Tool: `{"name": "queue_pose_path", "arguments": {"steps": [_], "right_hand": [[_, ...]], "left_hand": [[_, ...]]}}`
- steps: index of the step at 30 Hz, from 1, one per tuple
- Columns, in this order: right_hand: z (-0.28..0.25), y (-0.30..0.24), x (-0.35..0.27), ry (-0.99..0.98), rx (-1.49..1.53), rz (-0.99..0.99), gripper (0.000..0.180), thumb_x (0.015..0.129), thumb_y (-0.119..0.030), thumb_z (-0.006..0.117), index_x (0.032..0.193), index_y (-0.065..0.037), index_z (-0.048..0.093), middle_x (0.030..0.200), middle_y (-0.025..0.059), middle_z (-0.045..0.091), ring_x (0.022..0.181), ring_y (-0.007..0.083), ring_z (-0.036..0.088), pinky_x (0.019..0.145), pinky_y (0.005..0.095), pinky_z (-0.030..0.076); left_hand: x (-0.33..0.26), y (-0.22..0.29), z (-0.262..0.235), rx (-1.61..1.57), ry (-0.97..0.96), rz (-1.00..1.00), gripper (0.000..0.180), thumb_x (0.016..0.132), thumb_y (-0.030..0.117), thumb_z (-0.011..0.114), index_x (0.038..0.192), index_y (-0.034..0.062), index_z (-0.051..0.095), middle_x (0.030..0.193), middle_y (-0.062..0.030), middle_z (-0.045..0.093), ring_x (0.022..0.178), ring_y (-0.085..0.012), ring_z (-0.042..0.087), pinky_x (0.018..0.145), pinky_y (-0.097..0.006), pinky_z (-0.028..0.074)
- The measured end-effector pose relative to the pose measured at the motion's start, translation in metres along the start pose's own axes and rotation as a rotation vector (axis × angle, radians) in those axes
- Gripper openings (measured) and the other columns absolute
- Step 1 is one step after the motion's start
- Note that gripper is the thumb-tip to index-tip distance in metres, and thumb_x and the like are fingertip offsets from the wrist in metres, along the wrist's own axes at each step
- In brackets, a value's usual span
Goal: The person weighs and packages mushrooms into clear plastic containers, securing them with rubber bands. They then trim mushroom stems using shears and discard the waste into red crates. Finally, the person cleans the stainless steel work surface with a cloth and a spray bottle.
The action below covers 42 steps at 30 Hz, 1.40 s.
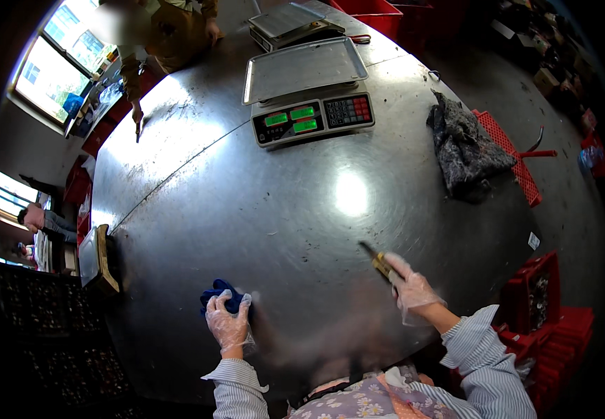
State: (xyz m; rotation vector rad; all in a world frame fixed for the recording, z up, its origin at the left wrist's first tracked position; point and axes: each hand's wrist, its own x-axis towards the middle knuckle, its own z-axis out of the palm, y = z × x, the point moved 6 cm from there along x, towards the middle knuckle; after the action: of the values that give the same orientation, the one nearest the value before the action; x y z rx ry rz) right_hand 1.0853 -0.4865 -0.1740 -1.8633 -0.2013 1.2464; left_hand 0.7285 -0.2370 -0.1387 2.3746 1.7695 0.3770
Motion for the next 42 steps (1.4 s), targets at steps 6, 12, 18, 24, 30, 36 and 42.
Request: {"name": "queue_pose_path", "arguments": {"steps": [6, 12, 18, 24, 30, 36, 42], "right_hand": [[0.011, 0.009, -0.018, 0.092, -0.051, -0.069, 0.046, 0.101, -0.017, 0.058, 0.147, -0.022, 0.051, 0.080, 0.0022, 0.064, 0.064, 0.0090, 0.056, 0.064, 0.0283, 0.050], [-0.041, 0.013, -0.022, 0.733, -0.695, -0.529, 0.044, 0.100, -0.022, 0.057, 0.143, -0.016, 0.051, 0.087, 0.0149, 0.067, 0.073, 0.0244, 0.067, 0.067, 0.0355, 0.054], [-0.011, -0.029, -0.055, 0.510, -1.443, -0.848, 0.043, 0.090, -0.019, 0.059, 0.133, -0.014, 0.060, 0.084, 0.0089, 0.054, 0.073, 0.0230, 0.059, 0.056, 0.0357, 0.050], [-0.025, -0.020, -0.037, 0.346, -1.317, -1.001, 0.052, 0.085, -0.015, 0.059, 0.136, -0.020, 0.058, 0.086, 0.0089, 0.054, 0.072, 0.0232, 0.057, 0.054, 0.0369, 0.048], [-0.089, -0.008, -0.035, 0.193, -1.106, -0.798, 0.038, 0.085, -0.017, 0.065, 0.122, -0.019, 0.066, 0.092, 0.0117, 0.060, 0.077, 0.0272, 0.062, 0.062, 0.0380, 0.051], [-0.171, -0.027, -0.044, 0.315, -0.902, -0.832, 0.041, 0.079, -0.027, 0.079, 0.119, -0.020, 0.068, 0.088, 0.0111, 0.062, 0.069, 0.0298, 0.064, 0.057, 0.0404, 0.052], [-0.226, -0.014, -0.047, 0.262, -0.611, -0.771, 0.048, 0.072, -0.016, 0.085, 0.116, -0.012, 0.066, 0.091, 0.0138, 0.066, 0.070, 0.0336, 0.066, 0.061, 0.0427, 0.055]], "left_hand": [[-0.025, -0.027, -0.011, -0.015, -0.016, -0.064, 0.034, 0.081, 0.033, 0.081, 0.096, 0.0062, 0.066, 0.109, -0.0136, 0.063, 0.109, -0.0343, 0.057, 0.096, -0.046, 0.044], [-0.010, 0.001, -0.011, -0.241, 0.182, 0.029, 0.037, 0.086, 0.030, 0.077, 0.110, 0.0053, 0.066, 0.128, -0.0197, 0.054, 0.121, -0.0375, 0.053, 0.106, -0.048, 0.039], [0.060, 0.172, -0.009, -0.526, 0.176, 0.394, 0.026, 0.088, 0.021, 0.073, 0.109, 0.0073, 0.066, 0.126, -0.0172, 0.061, 0.121, -0.0353, 0.056, 0.105, -0.045, 0.041], [0.085, 0.439, 0.040, -0.745, -0.129, 0.858, 0.046, 0.083, 0.032, 0.080, 0.123, 0.0133, 0.065, 0.133, -0.0182, 0.057, 0.125, -0.0366, 0.054, 0.108, -0.045, 0.041], [0.023, 0.626, 0.187, -0.326, -0.449, 1.026, 0.095, 0.074, 0.054, 0.078, 0.155, 0.0290, 0.036, 0.158, -0.0231, 0.032, 0.148, -0.0422, 0.027, 0.120, -0.059, 0.018], [0.052, 0.584, 0.217, -0.505, -0.147, 1.023, 0.038, 0.068, 0.004, 0.070, 0.105, 0.0104, 0.069, 0.113, -0.0130, 0.061, 0.108, -0.0338, 0.057, 0.093, -0.044, 0.047], [-0.016, 0.281, 0.097, -0.120, -0.115, 0.316, 0.034, 0.070, -0.003, 0.066, 0.103, 0.0036, 0.070, 0.117, -0.0215, 0.061, 0.115, -0.0410, 0.056, 0.099, -0.050, 0.045]]}}
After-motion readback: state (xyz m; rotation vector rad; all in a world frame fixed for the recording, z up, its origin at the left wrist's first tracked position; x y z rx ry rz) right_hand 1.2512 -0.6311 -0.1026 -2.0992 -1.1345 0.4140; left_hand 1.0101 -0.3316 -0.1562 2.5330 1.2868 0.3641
